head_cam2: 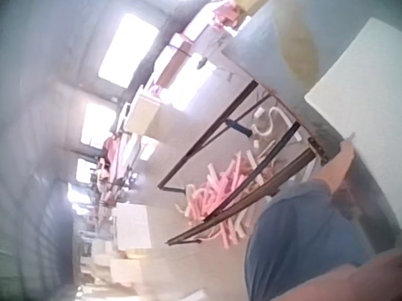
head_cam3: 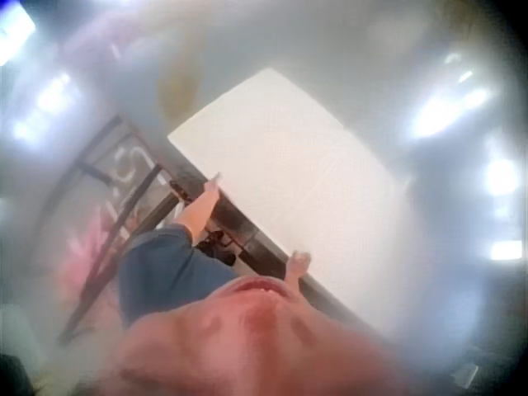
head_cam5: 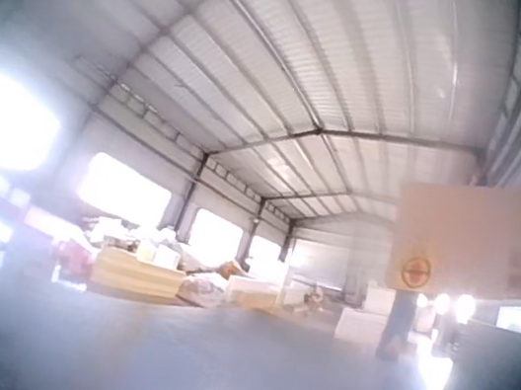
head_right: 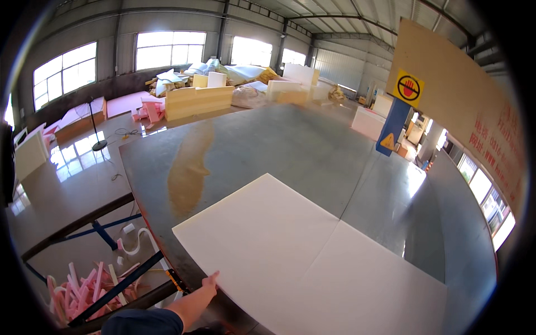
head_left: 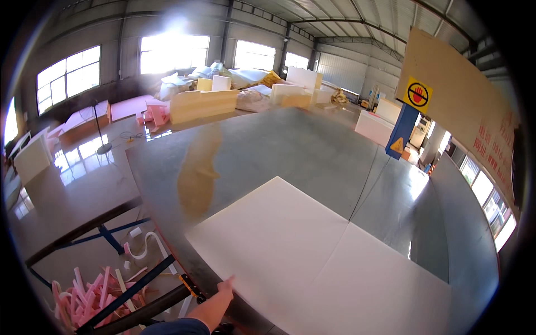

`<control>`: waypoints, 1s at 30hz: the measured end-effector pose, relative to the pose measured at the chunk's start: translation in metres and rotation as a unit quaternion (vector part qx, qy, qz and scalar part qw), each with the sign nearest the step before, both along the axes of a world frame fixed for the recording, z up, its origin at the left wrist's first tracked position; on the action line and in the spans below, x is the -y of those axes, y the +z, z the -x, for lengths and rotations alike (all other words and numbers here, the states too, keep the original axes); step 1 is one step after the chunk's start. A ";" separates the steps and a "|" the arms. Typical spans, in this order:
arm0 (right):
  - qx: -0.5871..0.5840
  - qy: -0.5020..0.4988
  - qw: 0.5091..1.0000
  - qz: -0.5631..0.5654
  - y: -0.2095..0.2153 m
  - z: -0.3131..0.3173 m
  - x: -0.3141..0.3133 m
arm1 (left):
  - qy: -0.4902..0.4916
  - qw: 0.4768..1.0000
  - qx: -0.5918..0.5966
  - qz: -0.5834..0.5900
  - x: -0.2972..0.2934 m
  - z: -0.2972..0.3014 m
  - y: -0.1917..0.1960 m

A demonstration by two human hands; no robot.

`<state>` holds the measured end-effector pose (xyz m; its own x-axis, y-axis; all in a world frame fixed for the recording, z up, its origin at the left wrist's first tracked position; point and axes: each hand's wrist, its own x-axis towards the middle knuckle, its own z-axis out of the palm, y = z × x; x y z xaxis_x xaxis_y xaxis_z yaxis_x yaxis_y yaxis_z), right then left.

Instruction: The person uses a guillotine-style foam cutter to slice white foam blocks into smaller rectangular pieces. They position the foam on the cutting table, lower the blade to make cuts, and then stack the cut pieces on a nearby workbench. The process is repeated with multiple foam blocks throughout the clip.

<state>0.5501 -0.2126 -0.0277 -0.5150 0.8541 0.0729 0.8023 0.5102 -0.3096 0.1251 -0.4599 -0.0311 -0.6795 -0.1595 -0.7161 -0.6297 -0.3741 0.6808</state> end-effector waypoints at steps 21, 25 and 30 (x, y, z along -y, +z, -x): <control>-0.294 0.251 0.828 0.405 0.013 0.337 0.348 | 0.044 0.992 -0.100 -0.058 0.377 0.104 0.098; -0.058 0.363 0.906 0.212 0.026 0.325 0.415 | 0.058 0.943 -0.224 0.238 0.429 0.107 0.057; 0.020 0.364 0.876 0.315 0.065 0.179 0.427 | -0.080 0.854 -0.313 0.408 0.383 -0.003 0.015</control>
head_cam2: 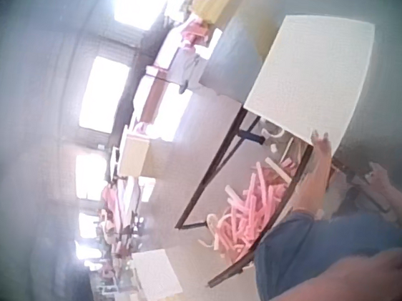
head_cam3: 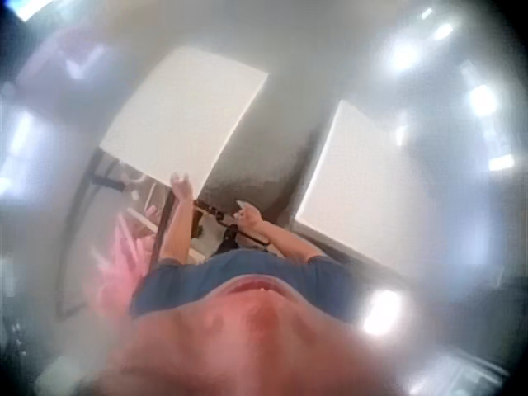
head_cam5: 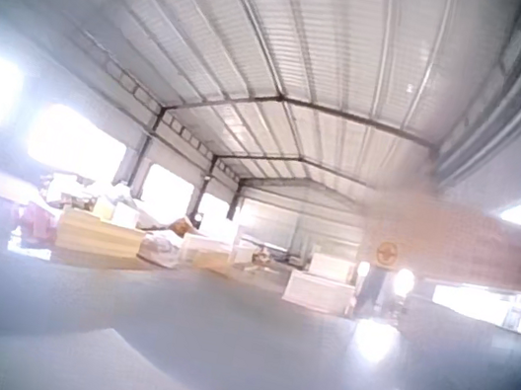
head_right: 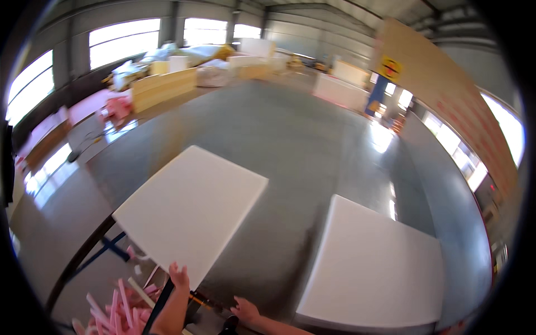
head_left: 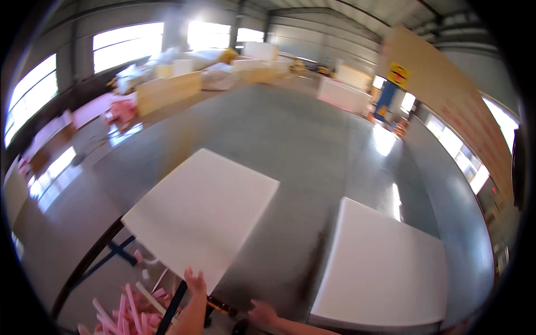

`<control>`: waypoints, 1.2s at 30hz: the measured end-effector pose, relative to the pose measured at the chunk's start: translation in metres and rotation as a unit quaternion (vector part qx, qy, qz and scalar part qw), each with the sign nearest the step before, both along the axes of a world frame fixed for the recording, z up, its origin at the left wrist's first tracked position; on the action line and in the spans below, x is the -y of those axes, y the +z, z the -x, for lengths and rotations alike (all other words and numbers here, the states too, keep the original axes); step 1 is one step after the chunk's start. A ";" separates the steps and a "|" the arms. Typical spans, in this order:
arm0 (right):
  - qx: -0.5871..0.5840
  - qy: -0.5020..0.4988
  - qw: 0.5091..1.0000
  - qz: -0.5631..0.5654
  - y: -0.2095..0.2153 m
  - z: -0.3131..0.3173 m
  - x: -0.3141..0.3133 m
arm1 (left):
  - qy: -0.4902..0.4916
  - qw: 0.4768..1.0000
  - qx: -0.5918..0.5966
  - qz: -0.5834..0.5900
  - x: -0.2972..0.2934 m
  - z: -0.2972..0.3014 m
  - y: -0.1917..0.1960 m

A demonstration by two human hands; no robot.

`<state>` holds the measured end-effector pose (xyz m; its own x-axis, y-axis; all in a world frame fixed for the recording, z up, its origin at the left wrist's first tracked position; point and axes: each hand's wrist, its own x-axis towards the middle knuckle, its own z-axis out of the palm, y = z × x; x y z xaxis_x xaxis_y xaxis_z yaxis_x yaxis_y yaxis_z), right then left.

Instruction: The person uses a guillotine-style foam cutter to slice white foam blocks into smaller rectangular pieces. They position the foam on the cutting table, lower the blade to make cuts, and then stack the cut pieces on a nearby workbench. The process is repeated with multiple foam blocks throughout the clip.

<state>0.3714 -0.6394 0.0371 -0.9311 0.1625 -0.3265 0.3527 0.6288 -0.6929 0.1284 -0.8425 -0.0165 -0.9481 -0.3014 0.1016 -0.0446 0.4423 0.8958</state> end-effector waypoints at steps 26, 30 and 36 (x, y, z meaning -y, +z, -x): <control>0.026 -0.482 0.835 -0.262 0.028 -0.596 -0.162 | -0.508 0.712 0.435 -0.217 -0.295 -0.336 0.123; -0.025 -0.396 0.829 -0.395 0.092 -0.581 -0.218 | -0.564 0.727 0.348 -0.183 -0.272 -0.365 0.281; -0.336 -0.315 0.742 -0.487 0.153 -0.531 -0.238 | -0.582 0.758 0.154 -0.251 -0.165 -0.363 0.424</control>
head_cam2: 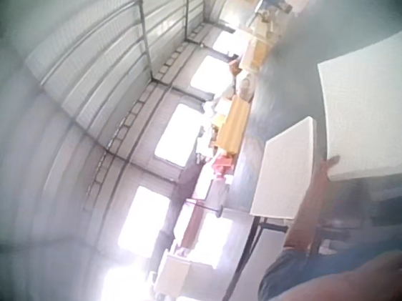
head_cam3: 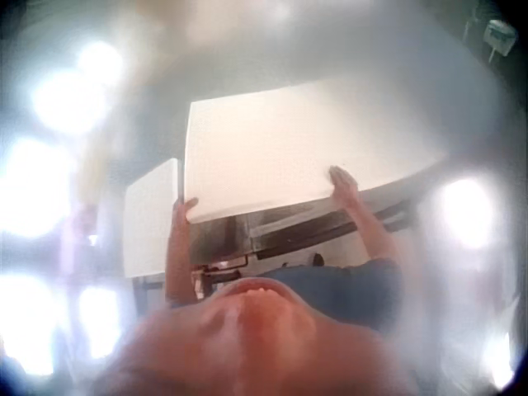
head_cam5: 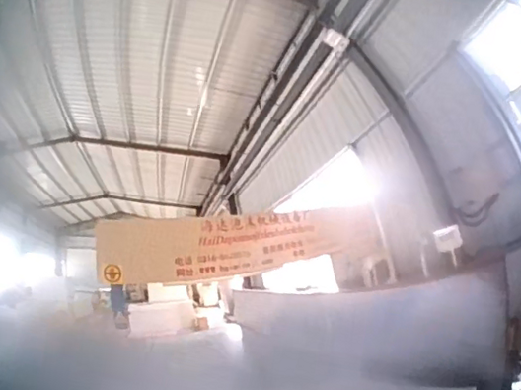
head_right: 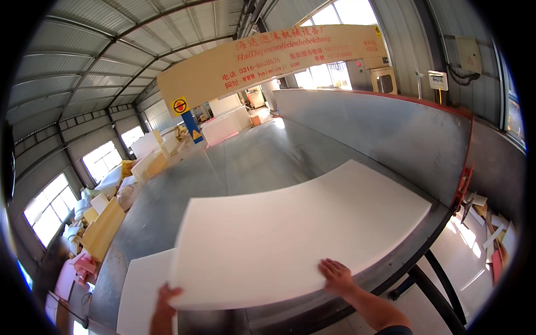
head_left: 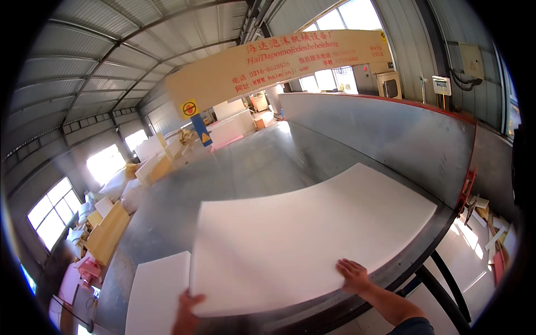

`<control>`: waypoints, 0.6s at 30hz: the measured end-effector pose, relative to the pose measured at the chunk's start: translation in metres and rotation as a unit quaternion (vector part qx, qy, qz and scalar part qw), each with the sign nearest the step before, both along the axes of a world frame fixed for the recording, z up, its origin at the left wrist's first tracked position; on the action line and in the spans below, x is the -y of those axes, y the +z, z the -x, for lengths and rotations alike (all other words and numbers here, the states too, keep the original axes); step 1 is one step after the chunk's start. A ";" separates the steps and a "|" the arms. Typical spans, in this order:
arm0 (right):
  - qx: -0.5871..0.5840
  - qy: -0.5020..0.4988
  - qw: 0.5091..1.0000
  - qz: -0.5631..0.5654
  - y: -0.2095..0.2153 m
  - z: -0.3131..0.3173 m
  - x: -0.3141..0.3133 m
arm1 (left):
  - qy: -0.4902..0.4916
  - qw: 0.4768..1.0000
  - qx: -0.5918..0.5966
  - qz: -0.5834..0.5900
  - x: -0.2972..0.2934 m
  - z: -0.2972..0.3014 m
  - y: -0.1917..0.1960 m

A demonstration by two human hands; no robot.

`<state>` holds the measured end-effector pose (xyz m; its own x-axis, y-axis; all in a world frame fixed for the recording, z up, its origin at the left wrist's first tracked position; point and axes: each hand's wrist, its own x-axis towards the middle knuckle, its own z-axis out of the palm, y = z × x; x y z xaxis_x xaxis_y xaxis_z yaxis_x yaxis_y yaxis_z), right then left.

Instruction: The person uses a guillotine-style foam cutter to slice white foam blocks into smaller rectangular pieces. They position the foam on the cutting table, lower the blade to make cuts, and then stack the cut pieces on a nearby workbench. The process is repeated with multiple foam blocks throughout the clip.

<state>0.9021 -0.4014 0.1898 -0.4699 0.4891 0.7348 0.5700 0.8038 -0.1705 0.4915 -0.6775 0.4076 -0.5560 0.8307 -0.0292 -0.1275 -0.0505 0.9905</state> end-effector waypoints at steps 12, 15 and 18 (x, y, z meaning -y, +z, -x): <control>-0.249 0.265 0.917 0.166 0.370 0.135 0.218 | 0.108 0.949 0.077 -0.285 0.052 -0.012 -0.060; -0.307 0.393 0.844 0.199 0.429 0.132 0.257 | 0.223 0.950 0.085 -0.202 -0.004 -0.057 -0.032; -0.332 0.453 0.797 0.223 0.460 0.105 0.289 | 0.149 0.892 -0.090 -0.417 -0.015 -0.104 0.089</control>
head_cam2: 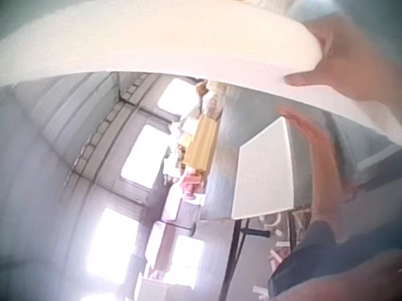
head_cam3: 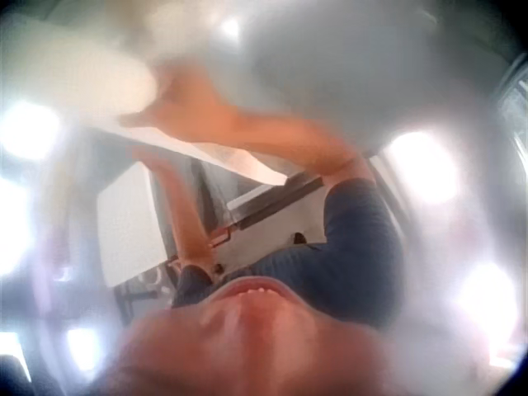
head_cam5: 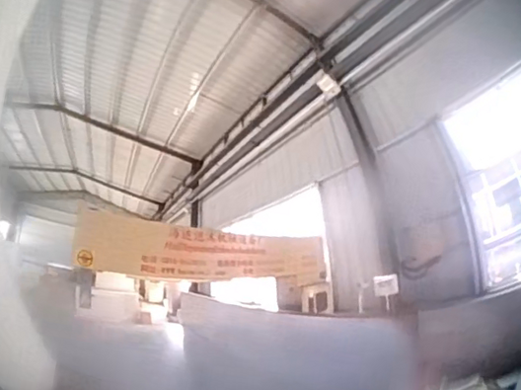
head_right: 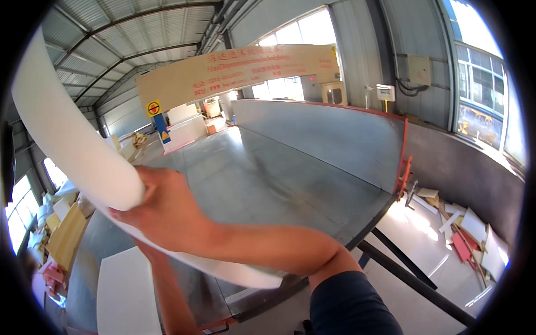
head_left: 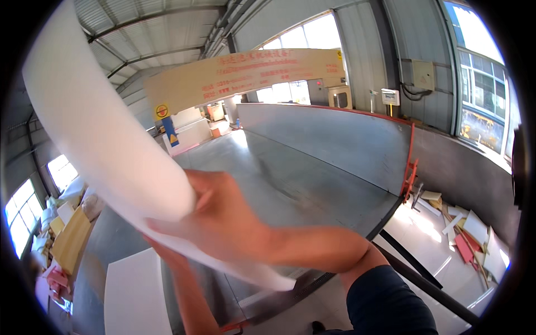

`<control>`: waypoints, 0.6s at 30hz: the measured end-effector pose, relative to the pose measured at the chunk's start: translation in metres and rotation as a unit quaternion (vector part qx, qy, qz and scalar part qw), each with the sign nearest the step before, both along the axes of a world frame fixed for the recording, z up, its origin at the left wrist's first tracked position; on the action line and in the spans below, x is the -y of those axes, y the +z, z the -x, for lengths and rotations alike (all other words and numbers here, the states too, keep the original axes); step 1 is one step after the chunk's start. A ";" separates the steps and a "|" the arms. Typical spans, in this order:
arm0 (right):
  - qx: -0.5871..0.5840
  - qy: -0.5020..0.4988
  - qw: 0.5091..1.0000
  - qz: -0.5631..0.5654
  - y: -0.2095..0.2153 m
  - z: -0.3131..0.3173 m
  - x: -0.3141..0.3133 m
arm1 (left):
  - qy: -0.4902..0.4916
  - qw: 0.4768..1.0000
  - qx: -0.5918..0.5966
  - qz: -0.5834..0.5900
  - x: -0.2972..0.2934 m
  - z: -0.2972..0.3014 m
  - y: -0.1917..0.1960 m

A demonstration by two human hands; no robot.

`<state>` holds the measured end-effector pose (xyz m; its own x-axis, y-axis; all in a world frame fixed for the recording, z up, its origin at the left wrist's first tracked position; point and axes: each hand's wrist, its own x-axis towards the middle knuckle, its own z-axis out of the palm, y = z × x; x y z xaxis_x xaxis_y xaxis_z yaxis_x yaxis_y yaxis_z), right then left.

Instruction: The person uses a guillotine-style foam cutter to slice white foam blocks into smaller rectangular pieces. They position the foam on the cutting table, lower the blade to make cuts, and then stack the cut pieces on a nearby workbench. The process is repeated with multiple foam blocks throughout the clip.

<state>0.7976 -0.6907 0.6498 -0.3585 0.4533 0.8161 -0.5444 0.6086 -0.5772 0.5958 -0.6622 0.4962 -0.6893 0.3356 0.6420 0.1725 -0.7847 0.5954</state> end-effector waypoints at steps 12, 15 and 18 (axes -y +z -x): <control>-0.197 0.234 0.913 0.270 0.009 -0.124 -0.069 | 0.333 0.839 -0.430 0.015 -0.056 -0.019 0.198; -0.236 0.140 0.902 0.333 -0.027 -0.150 -0.119 | 0.383 0.779 -0.485 0.104 -0.142 -0.060 0.191; -0.277 0.101 0.862 0.411 -0.077 -0.162 -0.166 | 0.349 0.731 -0.577 0.107 -0.218 -0.089 0.167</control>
